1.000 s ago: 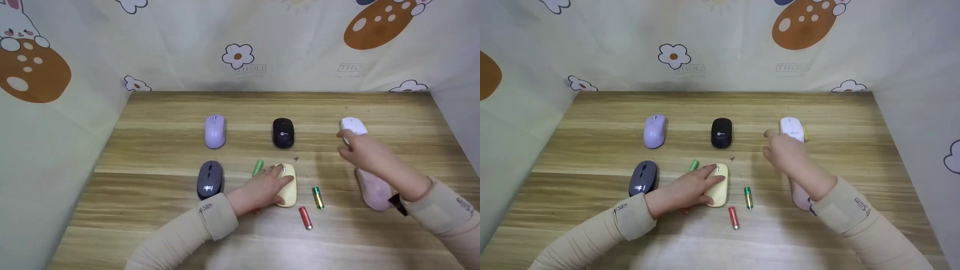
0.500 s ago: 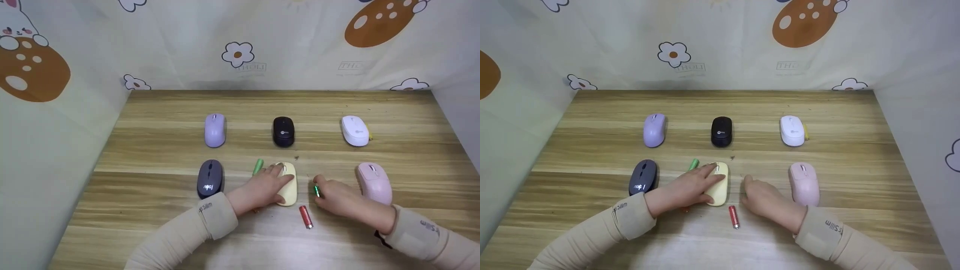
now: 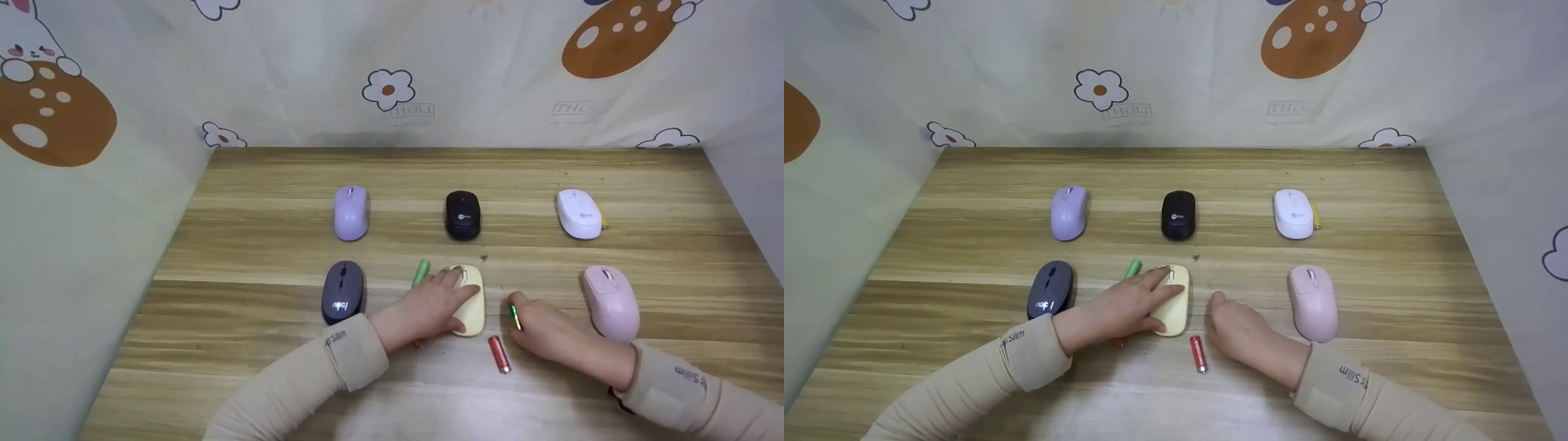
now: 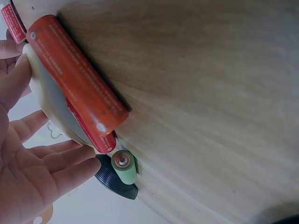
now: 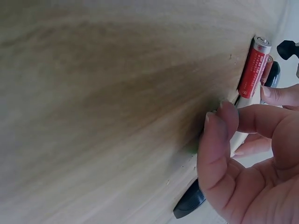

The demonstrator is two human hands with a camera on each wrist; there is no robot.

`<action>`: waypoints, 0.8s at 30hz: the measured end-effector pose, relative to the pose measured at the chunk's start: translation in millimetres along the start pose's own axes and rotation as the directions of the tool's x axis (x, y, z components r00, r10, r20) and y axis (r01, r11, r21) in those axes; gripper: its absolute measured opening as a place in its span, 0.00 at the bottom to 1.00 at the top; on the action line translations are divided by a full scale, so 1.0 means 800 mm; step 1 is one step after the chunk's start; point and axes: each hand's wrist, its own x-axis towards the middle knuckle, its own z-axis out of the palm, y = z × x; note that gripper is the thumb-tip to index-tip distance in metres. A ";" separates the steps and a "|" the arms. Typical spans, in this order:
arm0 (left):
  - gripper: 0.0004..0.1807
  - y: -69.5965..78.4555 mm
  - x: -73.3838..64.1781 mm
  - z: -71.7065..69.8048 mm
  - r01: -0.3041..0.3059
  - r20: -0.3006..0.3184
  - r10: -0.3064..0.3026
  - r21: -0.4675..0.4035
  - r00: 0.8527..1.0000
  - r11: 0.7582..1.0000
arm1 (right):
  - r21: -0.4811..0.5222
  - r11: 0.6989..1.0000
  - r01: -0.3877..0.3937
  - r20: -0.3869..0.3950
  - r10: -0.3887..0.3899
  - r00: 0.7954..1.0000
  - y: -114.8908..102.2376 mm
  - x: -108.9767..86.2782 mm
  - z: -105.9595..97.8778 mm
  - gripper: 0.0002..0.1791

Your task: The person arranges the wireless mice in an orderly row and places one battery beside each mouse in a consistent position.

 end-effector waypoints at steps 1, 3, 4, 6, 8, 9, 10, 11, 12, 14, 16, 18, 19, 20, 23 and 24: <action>0.37 0.000 0.000 0.000 0.002 0.002 -0.002 0.000 1.000 1.000 | 0.001 1.000 0.006 -0.005 -0.006 1.000 0.000 0.000 0.000 0.20; 0.37 0.000 0.000 0.000 0.005 -0.001 -0.005 -0.001 1.000 1.000 | 0.009 1.000 0.011 -0.010 -0.011 1.000 0.001 0.001 0.001 0.20; 0.37 -0.001 0.000 0.001 0.006 -0.004 -0.006 -0.001 1.000 1.000 | 0.016 1.000 0.010 -0.009 -0.010 1.000 0.001 0.001 0.001 0.20; 0.37 -0.001 0.000 0.001 0.005 -0.009 -0.005 -0.005 1.000 1.000 | 0.033 0.999 0.005 -0.005 -0.005 1.000 0.002 0.002 0.001 0.21; 0.36 -0.002 0.000 0.001 0.002 -0.015 -0.002 -0.009 1.000 1.000 | 0.049 0.999 0.002 0.002 -0.002 1.000 0.003 0.003 0.000 0.21; 0.36 -0.002 0.000 0.001 0.001 -0.016 -0.001 -0.009 1.000 1.000 | 0.052 0.999 0.002 0.008 -0.003 1.000 0.003 0.004 0.000 0.22; 0.36 -0.002 0.000 0.001 0.000 -0.017 0.000 -0.008 1.000 1.000 | 0.050 0.999 0.006 0.014 -0.006 1.000 0.004 0.004 -0.001 0.21; 0.36 -0.002 0.000 0.001 0.000 -0.017 -0.001 -0.008 1.000 1.000 | 0.050 0.999 0.014 0.020 -0.015 1.000 0.005 0.005 -0.003 0.21; 0.36 -0.002 0.001 0.001 0.001 -0.017 -0.001 -0.007 1.000 1.000 | 0.048 0.999 0.023 0.026 -0.024 0.999 0.005 0.005 -0.005 0.21; 0.36 -0.002 0.001 0.002 0.002 -0.013 -0.002 -0.007 1.000 1.000 | 0.065 0.997 0.037 0.045 -0.040 0.998 0.008 0.006 -0.016 0.21; 0.36 -0.001 0.001 0.003 0.004 -0.006 -0.004 -0.011 1.000 1.000 | 0.077 0.996 0.051 0.048 -0.055 0.997 0.012 0.007 -0.035 0.20; 0.36 0.000 0.001 0.004 0.002 -0.002 -0.002 -0.016 1.000 1.000 | 0.097 0.993 0.064 0.038 -0.068 0.997 0.022 0.007 -0.062 0.20; 0.36 0.000 0.001 0.004 0.001 -0.001 -0.001 -0.017 1.000 1.000 | 0.108 0.992 0.063 0.032 -0.067 0.997 0.028 0.007 -0.076 0.20; 0.36 0.000 0.001 0.005 0.000 0.000 0.000 -0.016 1.000 1.000 | 0.109 0.993 0.055 0.022 -0.058 0.998 0.037 0.007 -0.091 0.21; 0.36 0.001 0.001 0.006 -0.002 -0.002 0.002 -0.019 1.000 1.000 | 0.052 0.998 0.017 0.006 -0.017 1.000 0.072 0.004 -0.130 0.22; 0.36 0.001 0.001 0.006 -0.001 -0.002 0.001 -0.022 1.000 1.000 | 0.041 0.999 -0.019 0.022 0.018 1.000 0.087 0.003 -0.140 0.22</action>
